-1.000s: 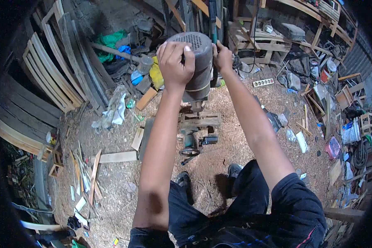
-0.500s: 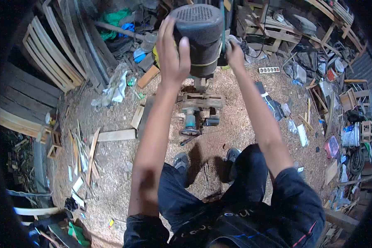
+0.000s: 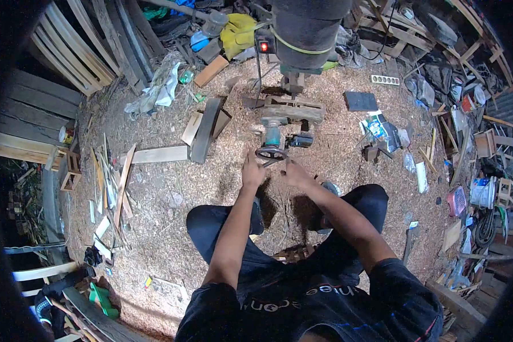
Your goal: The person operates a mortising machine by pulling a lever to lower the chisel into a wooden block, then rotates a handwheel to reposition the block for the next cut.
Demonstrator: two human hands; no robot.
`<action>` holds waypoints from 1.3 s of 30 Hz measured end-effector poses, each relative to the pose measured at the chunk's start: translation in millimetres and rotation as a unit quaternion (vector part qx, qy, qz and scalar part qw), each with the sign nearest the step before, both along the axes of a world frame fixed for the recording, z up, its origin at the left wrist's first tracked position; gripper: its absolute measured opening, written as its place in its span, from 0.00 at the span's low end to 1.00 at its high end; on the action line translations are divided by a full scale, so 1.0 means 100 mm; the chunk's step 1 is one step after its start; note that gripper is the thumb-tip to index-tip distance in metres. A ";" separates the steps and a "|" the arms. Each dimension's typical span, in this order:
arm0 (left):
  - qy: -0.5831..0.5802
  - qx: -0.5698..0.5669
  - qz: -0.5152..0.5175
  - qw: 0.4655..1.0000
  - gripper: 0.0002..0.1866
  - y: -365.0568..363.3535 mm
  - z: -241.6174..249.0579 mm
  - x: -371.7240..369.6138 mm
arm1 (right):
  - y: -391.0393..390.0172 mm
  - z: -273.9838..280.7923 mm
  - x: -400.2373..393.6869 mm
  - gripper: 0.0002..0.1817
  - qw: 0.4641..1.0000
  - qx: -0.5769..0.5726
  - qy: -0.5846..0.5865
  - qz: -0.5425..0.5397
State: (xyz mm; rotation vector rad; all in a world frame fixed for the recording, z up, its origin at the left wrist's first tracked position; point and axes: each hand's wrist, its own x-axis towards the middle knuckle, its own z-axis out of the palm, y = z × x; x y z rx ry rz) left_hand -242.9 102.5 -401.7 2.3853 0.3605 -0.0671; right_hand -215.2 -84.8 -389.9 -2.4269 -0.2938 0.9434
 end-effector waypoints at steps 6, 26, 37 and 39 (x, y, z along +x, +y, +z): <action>0.080 -0.009 -0.005 0.997 0.37 0.01 -0.18 -0.11 | 0.13 -0.70 -0.06 0.46 0.946 -0.066 -0.160 0.276; 0.205 -0.009 0.063 0.977 0.30 0.41 -1.15 -0.40 | 1.00 -1.69 0.24 0.20 0.984 -0.009 -0.168 0.049; 0.171 -0.045 0.102 0.979 0.28 0.39 -1.41 -0.23 | 1.01 -1.58 0.21 0.17 0.991 -0.009 -0.102 0.086; 0.173 -0.093 0.088 0.977 0.21 0.36 -1.26 -0.22 | 0.96 -1.53 0.19 0.17 0.994 0.008 -0.069 0.084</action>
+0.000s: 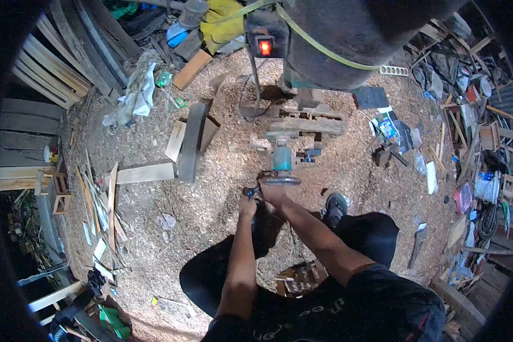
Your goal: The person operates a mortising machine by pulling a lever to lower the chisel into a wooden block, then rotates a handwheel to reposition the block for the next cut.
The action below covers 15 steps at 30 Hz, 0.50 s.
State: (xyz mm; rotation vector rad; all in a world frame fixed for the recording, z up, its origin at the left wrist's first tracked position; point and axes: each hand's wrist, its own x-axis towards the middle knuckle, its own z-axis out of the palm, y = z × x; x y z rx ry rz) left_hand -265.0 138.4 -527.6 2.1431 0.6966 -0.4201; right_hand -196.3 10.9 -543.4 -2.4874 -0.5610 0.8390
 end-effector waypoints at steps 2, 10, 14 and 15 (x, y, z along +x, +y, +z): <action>-0.004 -0.050 0.027 0.998 0.17 -0.09 0.08 0.01 | -0.10 0.07 -0.02 0.15 0.998 0.030 0.039 -0.027; -0.120 -0.357 0.159 0.912 0.15 -0.09 0.32 -0.17 | -0.25 0.22 -0.12 0.19 0.984 0.143 -0.095 -0.044; -0.122 -0.296 0.138 0.937 0.15 -0.05 0.25 -0.17 | -0.34 0.46 -0.14 0.22 0.993 0.096 -0.040 -0.064; -0.115 -0.275 0.131 0.946 0.15 -0.04 0.25 -0.14 | -0.41 0.44 -0.20 0.23 0.994 0.079 -0.014 -0.072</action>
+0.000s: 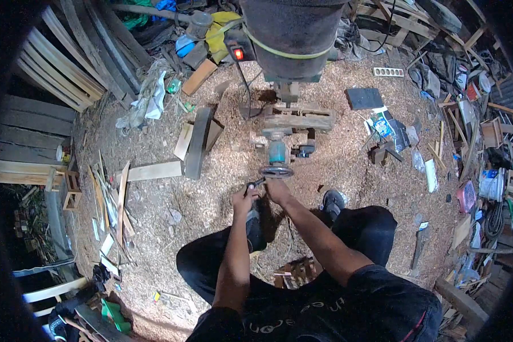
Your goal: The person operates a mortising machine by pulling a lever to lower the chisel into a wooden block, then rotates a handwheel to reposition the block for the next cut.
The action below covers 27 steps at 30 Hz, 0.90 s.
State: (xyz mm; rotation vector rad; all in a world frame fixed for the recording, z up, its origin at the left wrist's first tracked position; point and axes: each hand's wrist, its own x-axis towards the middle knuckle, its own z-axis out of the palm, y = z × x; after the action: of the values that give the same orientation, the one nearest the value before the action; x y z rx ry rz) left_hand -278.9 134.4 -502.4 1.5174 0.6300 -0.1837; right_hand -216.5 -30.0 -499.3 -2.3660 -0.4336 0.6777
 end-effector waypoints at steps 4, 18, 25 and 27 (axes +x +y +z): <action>-0.040 0.132 -0.083 0.987 0.16 0.00 0.08 0.00 | -0.29 0.06 -0.39 0.27 0.969 0.085 -0.197 -0.126; -0.198 0.431 -0.017 0.880 0.22 -0.41 1.73 0.55 | -1.36 1.25 0.21 0.14 0.839 0.235 -0.302 -0.386; -0.616 0.393 0.101 0.675 0.21 -1.02 4.74 1.62 | -1.43 4.19 1.47 0.14 0.742 0.412 -0.394 -0.353; -0.677 0.388 0.100 0.618 0.20 -1.14 5.24 1.98 | -1.41 4.68 1.88 0.16 0.720 0.403 -0.454 -0.336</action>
State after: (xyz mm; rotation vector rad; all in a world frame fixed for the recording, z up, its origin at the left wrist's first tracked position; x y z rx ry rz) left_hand -80.7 20.8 21.7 1.8275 -0.4808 1.5064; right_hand -28.5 -171.0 -31.2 -1.6026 -0.1473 -0.9152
